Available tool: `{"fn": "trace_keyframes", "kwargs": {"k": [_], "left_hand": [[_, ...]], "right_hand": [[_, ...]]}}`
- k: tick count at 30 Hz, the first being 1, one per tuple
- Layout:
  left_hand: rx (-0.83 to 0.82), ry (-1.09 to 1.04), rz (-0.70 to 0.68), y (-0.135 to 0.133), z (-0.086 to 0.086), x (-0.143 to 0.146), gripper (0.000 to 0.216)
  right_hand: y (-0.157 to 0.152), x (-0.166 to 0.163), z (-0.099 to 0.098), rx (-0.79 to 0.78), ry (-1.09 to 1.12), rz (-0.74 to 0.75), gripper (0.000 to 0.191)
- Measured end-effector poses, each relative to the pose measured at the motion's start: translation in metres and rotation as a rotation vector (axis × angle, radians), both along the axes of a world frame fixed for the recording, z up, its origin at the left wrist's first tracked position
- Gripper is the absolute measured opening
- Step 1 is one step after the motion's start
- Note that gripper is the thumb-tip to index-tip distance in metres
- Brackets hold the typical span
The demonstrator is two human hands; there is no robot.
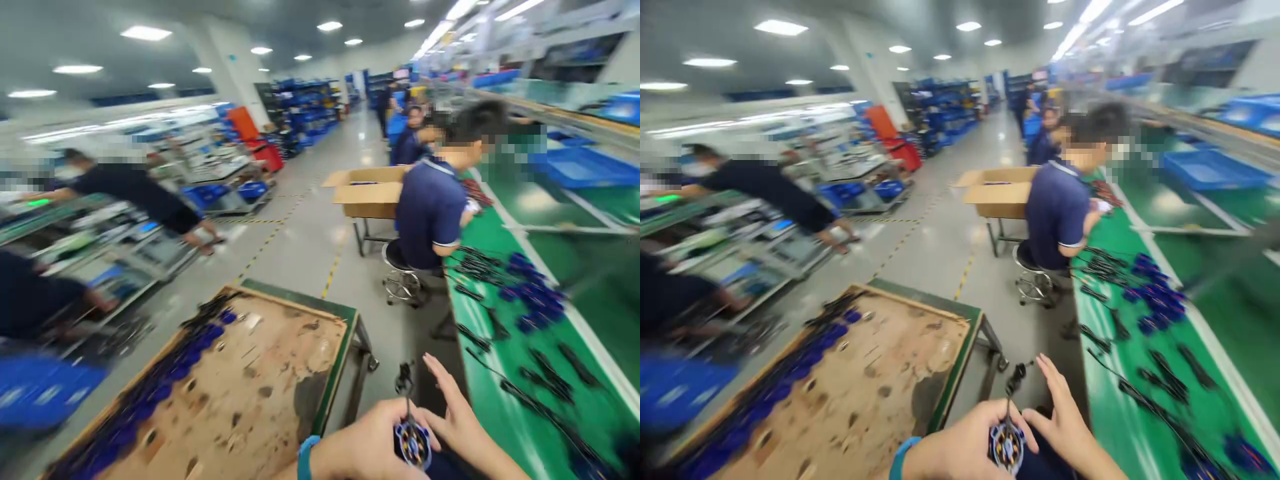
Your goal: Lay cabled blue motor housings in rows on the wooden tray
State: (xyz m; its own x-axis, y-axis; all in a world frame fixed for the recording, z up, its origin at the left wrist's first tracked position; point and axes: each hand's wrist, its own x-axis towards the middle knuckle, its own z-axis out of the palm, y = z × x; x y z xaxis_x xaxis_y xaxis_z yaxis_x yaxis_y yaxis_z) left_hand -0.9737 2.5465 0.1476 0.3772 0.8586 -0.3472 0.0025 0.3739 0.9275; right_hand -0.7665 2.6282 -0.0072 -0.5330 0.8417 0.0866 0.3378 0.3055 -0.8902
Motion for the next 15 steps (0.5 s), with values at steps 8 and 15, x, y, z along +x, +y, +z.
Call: {"fn": "trace_keyframes", "kwargs": {"k": [8,15], "left_hand": [[-0.041,-0.181,0.594,-0.131,0.017,-0.104,0.063],[-0.013,0.086,1.329,-0.18,-0.09,-0.181,0.075]], "right_hand": [[-0.029,-0.147,0.016,-0.462,-0.148,0.866,0.03],[0.015,-0.298,0.05,-0.232,-0.208,0.944,0.03]]}}
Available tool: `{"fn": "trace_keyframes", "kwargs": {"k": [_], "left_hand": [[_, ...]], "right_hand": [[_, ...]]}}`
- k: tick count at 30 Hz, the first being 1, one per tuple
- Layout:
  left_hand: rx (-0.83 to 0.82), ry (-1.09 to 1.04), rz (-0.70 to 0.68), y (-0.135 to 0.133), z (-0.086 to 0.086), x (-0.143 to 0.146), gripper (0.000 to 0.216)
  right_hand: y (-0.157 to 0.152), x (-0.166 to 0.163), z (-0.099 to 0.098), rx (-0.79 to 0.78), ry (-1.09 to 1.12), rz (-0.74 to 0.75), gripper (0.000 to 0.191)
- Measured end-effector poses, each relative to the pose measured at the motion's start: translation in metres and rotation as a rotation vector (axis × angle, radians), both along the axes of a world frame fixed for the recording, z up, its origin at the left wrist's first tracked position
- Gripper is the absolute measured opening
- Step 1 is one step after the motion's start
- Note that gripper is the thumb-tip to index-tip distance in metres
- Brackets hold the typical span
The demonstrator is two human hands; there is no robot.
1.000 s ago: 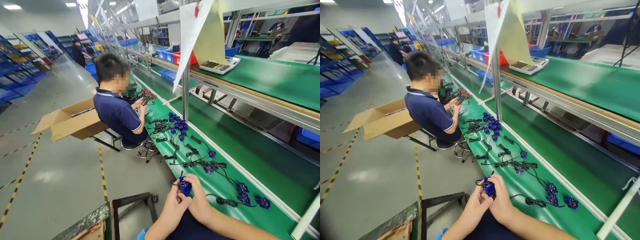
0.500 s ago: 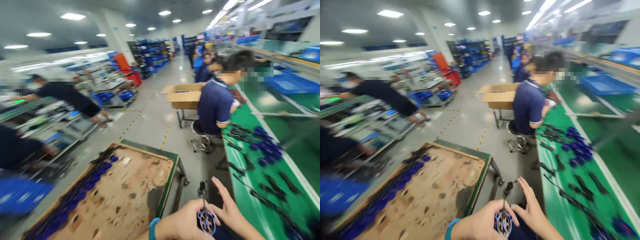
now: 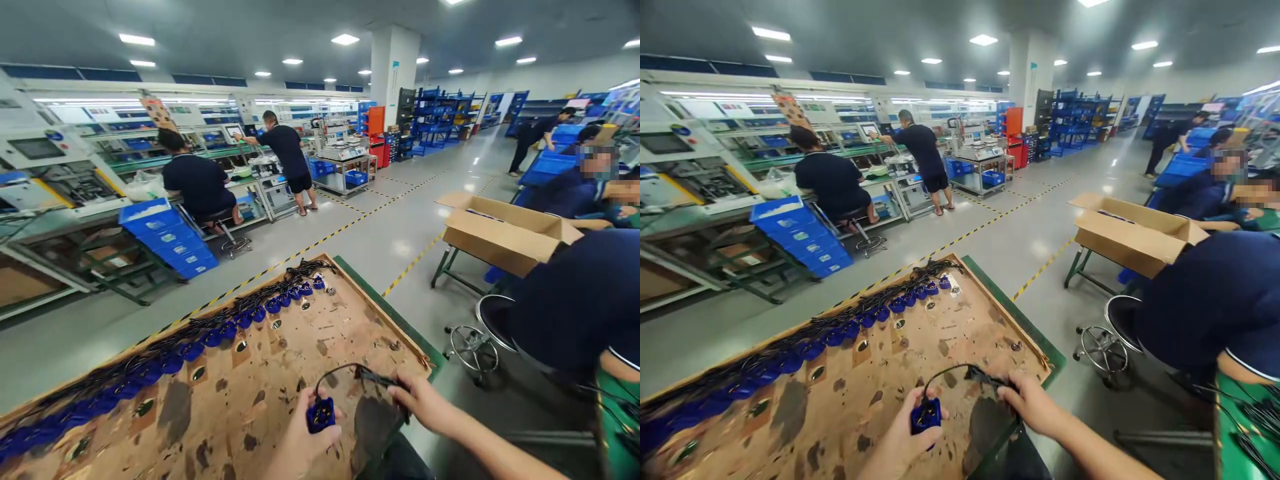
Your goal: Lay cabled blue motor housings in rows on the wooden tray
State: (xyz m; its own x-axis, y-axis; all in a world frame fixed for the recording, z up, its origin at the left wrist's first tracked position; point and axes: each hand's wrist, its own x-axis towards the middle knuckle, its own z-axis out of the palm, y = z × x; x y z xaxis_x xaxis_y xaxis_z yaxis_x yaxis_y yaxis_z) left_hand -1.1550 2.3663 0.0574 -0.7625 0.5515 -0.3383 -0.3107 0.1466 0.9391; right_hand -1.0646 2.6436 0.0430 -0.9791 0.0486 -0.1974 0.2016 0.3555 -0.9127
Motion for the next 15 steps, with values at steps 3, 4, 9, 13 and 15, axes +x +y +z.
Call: {"fn": "trace_keyframes", "kwargs": {"k": [3,4,9,13,15], "left_hand": [[-0.199,0.216,0.201,0.031,-0.041,-0.034,0.06],[-0.267,0.313,0.269,0.045,-0.053,-0.049,0.056],[-0.538,0.694,0.501,0.112,-0.097,-0.149,0.036],[-0.655,0.776,0.492,0.155,-0.113,-0.22,0.037],[-0.713,0.848,0.484,0.172,-0.115,-0.246,0.048]], "right_hand": [[0.025,-0.107,0.014,0.137,0.088,0.11,0.027],[0.03,-0.146,0.018,0.185,0.132,0.134,0.025],[0.037,-0.33,0.022,0.346,0.389,0.305,0.009],[0.042,-0.433,0.01,0.305,0.416,0.376,0.014],[0.046,-0.47,0.0,0.276,0.394,0.379,0.017]]}}
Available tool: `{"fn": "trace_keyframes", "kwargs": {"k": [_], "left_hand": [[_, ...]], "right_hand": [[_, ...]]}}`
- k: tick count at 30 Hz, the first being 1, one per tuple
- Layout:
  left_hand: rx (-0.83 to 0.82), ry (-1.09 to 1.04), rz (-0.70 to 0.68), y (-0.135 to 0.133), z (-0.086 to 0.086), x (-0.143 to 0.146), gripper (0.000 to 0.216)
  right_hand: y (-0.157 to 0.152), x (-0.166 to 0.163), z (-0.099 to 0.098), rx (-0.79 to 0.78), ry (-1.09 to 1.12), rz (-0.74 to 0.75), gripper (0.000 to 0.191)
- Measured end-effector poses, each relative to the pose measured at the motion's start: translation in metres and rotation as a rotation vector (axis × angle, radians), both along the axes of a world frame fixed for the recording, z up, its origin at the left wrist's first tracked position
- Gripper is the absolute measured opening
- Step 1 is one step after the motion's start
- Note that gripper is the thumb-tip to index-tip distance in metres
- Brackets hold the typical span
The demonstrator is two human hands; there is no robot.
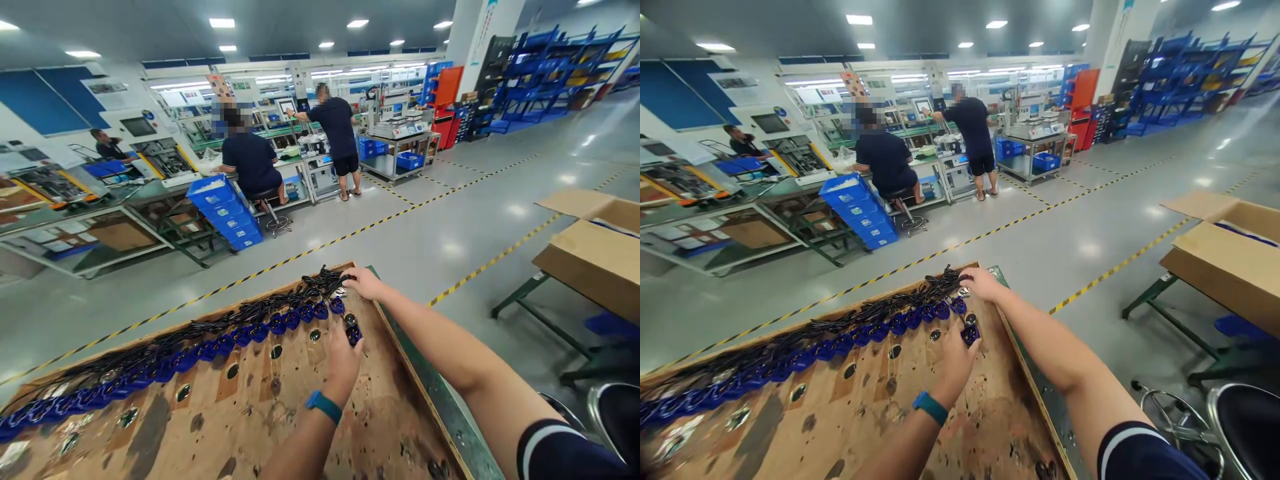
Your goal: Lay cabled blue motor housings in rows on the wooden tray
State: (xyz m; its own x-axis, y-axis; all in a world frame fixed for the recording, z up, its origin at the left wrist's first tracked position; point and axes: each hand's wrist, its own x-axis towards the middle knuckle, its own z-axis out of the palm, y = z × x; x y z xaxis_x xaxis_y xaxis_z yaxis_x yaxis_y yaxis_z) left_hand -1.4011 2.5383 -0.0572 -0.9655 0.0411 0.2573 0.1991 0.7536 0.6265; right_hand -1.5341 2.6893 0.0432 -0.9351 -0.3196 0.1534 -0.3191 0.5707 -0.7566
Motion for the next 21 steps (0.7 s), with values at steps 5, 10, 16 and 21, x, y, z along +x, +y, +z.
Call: {"fn": "trace_keyframes", "kwargs": {"k": [5,10,16,21], "left_hand": [[-0.33,0.055,-0.071,0.028,0.014,-0.053,0.039],[-0.447,0.095,-0.097,0.037,0.016,-0.092,0.024],[-0.449,0.11,-0.078,0.022,-0.001,-0.112,0.042],[-0.452,0.102,-0.046,0.001,0.004,-0.093,0.063]], "right_hand": [[-0.004,-0.056,-0.026,0.043,-0.07,-0.001,0.025],[-0.024,-0.074,-0.056,0.242,-0.004,-0.141,0.024],[-0.023,-0.077,-0.061,0.388,0.023,-0.196,0.041],[0.0,-0.031,-0.061,0.316,0.178,-0.229,0.044]]}}
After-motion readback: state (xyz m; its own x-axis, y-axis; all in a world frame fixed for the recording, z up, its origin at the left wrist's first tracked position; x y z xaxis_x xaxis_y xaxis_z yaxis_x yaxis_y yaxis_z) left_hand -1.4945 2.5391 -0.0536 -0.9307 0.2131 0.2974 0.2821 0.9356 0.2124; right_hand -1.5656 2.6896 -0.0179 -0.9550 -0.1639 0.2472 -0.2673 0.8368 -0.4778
